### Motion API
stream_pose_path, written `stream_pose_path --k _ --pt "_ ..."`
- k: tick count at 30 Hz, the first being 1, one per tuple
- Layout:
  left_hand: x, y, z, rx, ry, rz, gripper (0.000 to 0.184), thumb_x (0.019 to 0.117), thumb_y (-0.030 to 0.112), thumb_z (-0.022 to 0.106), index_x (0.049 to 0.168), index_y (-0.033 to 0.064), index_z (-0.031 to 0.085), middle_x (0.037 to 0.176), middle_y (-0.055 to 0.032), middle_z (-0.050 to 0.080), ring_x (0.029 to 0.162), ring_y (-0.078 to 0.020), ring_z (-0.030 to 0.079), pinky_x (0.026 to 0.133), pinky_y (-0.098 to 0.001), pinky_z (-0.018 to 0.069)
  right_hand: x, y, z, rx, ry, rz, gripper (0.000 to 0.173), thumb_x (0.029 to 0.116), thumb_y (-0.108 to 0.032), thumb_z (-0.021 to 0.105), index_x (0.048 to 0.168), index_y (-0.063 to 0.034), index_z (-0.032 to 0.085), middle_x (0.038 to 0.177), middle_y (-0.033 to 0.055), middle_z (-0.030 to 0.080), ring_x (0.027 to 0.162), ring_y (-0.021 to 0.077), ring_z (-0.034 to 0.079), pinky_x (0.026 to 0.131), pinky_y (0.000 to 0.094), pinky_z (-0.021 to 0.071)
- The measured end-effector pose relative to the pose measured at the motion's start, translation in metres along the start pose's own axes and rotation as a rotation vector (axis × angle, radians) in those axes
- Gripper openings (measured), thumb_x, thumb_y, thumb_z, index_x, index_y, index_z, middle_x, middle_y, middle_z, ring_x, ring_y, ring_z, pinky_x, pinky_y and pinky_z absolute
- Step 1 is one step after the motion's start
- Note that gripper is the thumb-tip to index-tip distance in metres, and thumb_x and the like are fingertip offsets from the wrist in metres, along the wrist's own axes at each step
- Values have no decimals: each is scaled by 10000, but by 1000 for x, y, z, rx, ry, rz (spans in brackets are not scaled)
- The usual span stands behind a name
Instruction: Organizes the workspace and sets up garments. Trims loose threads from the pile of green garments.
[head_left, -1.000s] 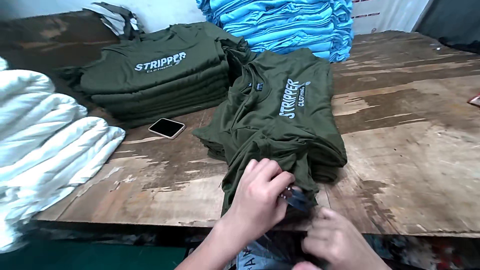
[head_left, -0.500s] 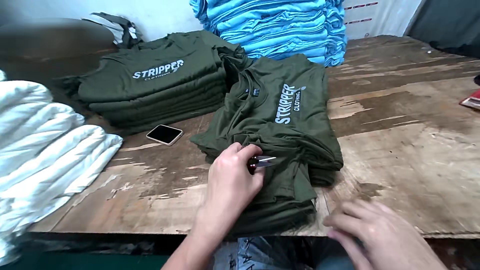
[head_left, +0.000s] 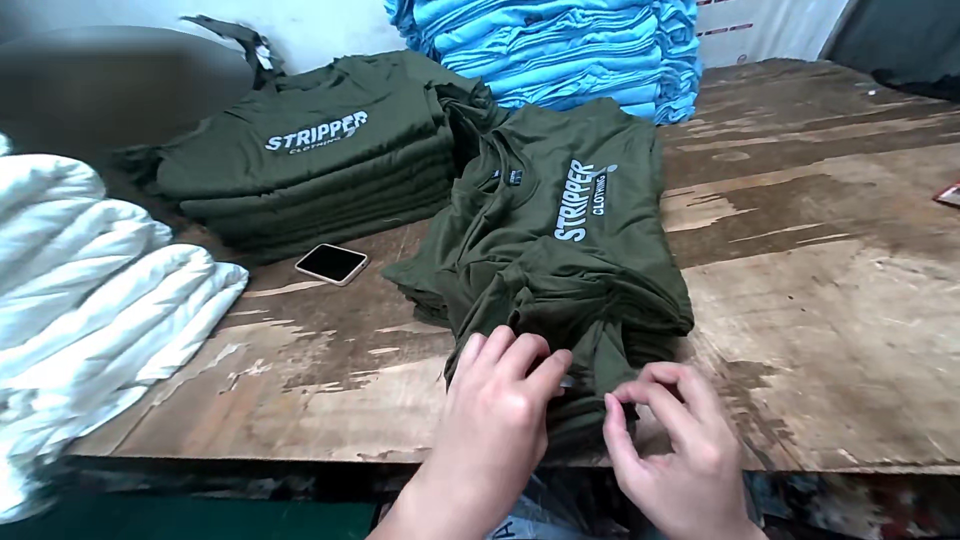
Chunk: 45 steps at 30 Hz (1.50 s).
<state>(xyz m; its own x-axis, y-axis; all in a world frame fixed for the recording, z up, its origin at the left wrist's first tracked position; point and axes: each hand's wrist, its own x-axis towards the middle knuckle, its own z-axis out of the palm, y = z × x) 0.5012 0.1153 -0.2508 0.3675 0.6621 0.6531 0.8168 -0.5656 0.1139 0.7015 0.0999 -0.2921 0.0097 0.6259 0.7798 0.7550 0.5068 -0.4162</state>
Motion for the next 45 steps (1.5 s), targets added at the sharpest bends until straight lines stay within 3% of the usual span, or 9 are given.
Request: stream_pose_path --k 19,23,27,31,33,37,39,41,45 --pt "3 14 13 116 68 67 156 962 153 638 986 188 789 866 0 699 787 -211 620 677 -373 467 -7 3 -2 9 29 -11 165 909 -315 642 894 -203 762 942 -1 671 919 123 614 820 339 487" --pt "-4 -1 8 -121 -90 -106 271 896 305 725 1156 231 737 999 29 670 909 -159 655 782 -395 563 -7 2 1 -32 46 -54 194 902 -331 661 981 -177 749 1003 38 684 978 165 633 871 374 491" --pt "-5 -16 9 -301 -131 -204 191 852 143 630 945 234 770 921 106 670 822 -16 655 744 -264 596 4 -11 17 -111 50 -103 405 858 -476 742 1063 -127 727 1031 91 700 975 235 653 904 430 502" --pt "9 -20 1 -433 -74 -192 243 862 54 577 980 210 722 890 137 691 832 2 650 752 -241 576 18 -13 43 439 80 42 225 870 -28 706 1094 -48 713 985 18 758 928 108 732 848 285 634" --pt "17 -23 0 -523 -94 -261 242 887 29 591 1013 201 705 865 115 684 771 -5 649 681 -230 577 29 -12 42 767 59 185 249 945 16 667 1184 -57 665 962 29 762 868 120 743 792 287 642" --pt "26 -27 9 -684 -148 -380 232 939 18 638 1077 198 688 855 77 700 740 -46 662 656 -246 575 25 3 38 375 -18 -34 367 862 -318 824 1183 -175 717 1122 0 639 989 78 629 861 254 568" --pt "25 -25 12 -707 -170 -403 238 932 23 644 1081 205 687 838 79 703 737 -47 663 658 -243 569 15 11 31 190 121 -188 93 916 -244 755 999 -234 793 973 -16 735 927 122 658 926 389 482" --pt "25 -23 12 -757 -187 -391 229 934 31 646 1088 195 686 834 76 710 752 -47 670 680 -242 574 8 20 22 238 215 -195 62 987 -282 672 964 -243 714 890 -79 659 903 57 619 963 339 460" --pt "22 -20 12 -778 -189 -354 239 923 11 611 1068 179 699 843 80 707 759 -33 668 691 -236 578 7 13 27 270 168 -110 419 854 -527 780 1082 -224 602 1141 -24 543 1079 61 565 935 243 494"
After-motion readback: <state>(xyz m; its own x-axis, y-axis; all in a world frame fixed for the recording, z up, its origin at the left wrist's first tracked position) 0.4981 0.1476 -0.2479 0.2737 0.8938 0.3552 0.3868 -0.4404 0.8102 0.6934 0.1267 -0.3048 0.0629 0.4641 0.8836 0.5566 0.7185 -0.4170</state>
